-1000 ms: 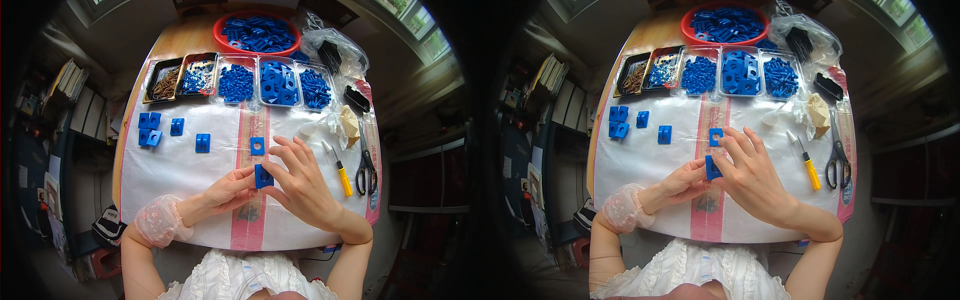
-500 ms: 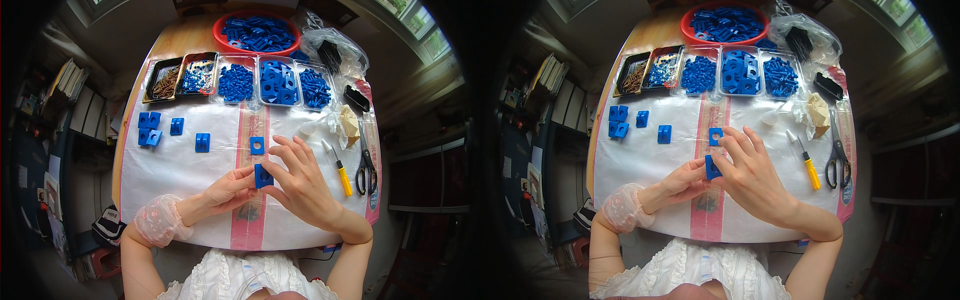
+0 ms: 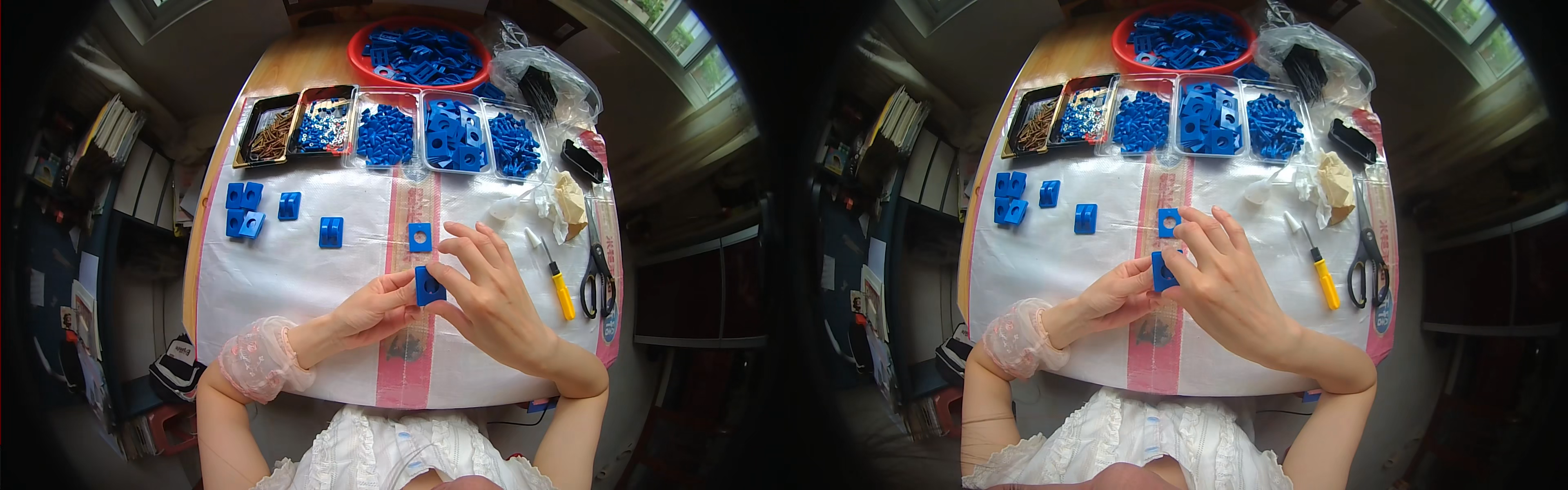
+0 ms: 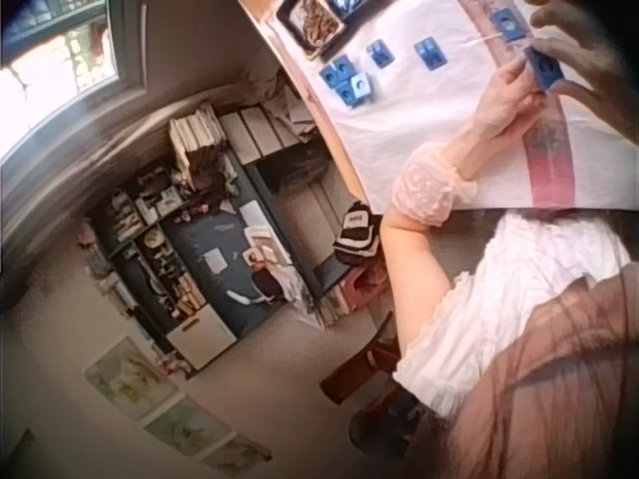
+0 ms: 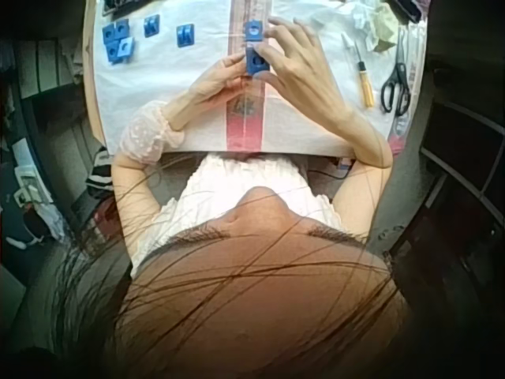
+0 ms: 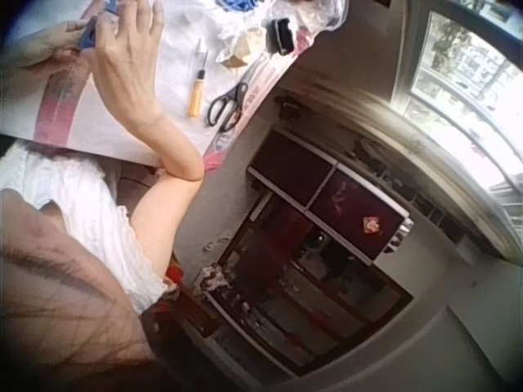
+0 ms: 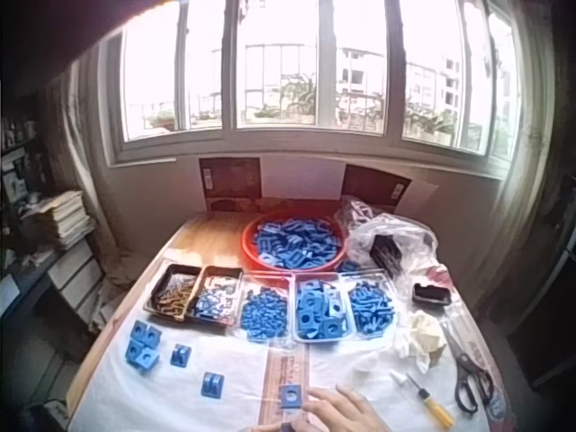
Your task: The recorder is assembling small blue plastic housing components by applying glue from a bottle and joining pieces together.
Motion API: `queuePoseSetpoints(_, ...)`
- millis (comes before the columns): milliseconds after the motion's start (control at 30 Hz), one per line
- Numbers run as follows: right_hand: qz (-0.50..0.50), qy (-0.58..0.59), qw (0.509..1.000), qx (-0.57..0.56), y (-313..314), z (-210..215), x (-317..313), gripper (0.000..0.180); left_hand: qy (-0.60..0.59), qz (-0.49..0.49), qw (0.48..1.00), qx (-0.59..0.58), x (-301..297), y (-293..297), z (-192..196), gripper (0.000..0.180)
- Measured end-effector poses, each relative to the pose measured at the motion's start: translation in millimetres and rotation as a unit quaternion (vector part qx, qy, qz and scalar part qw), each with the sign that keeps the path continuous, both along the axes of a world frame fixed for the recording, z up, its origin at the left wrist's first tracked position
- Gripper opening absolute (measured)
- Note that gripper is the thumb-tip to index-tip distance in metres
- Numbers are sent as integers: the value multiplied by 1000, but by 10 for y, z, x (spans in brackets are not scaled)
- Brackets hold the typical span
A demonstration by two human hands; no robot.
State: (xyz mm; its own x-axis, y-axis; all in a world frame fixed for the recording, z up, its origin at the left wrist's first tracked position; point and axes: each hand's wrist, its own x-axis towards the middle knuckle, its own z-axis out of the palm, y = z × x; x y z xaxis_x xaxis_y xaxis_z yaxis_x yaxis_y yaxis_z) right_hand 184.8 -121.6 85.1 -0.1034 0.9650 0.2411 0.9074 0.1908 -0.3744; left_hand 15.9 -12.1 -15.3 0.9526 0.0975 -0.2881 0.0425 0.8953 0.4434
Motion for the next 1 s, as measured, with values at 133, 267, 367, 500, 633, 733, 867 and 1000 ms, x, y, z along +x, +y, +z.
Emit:
queuePoseSetpoints(133, 1, 8, 1000, 2, 7, -13, 12, 42, 5, 2, 1000, 0, -1, -1, 10, 39)
queuePoseSetpoints(267, 4, 9, 1000, 20, 16, -19, 12, 33, 1, 2, 1000, 7, -4, 0, -6, 39)
queuePoseSetpoints(367, 4, 10, 1000, 19, 15, -24, 12, 33, -4, 1, 1000, 9, -8, 1, -26, 38)
queuePoseSetpoints(500, 5, 13, 1000, 6, 10, -18, 18, 37, -5, 0, 1000, 9, -9, 1, -11, 38)
queuePoseSetpoints(633, 6, 15, 1000, 1, 12, -6, 23, 40, -5, 1, 1000, 9, -11, -3, -17, 38)
queuePoseSetpoints(733, 8, 13, 1000, 18, 18, -31, 20, 34, -1, 4, 1000, 13, 1, -11, -5, 38)
queuePoseSetpoints(867, 7, 16, 1000, 20, 18, -34, 18, 36, -2, 3, 1000, 16, 5, -12, -11, 38)
queuePoseSetpoints(1000, 6, 18, 1000, 19, 20, -23, 16, 38, -14, -1, 1000, 12, -5, 3, -34, 37)
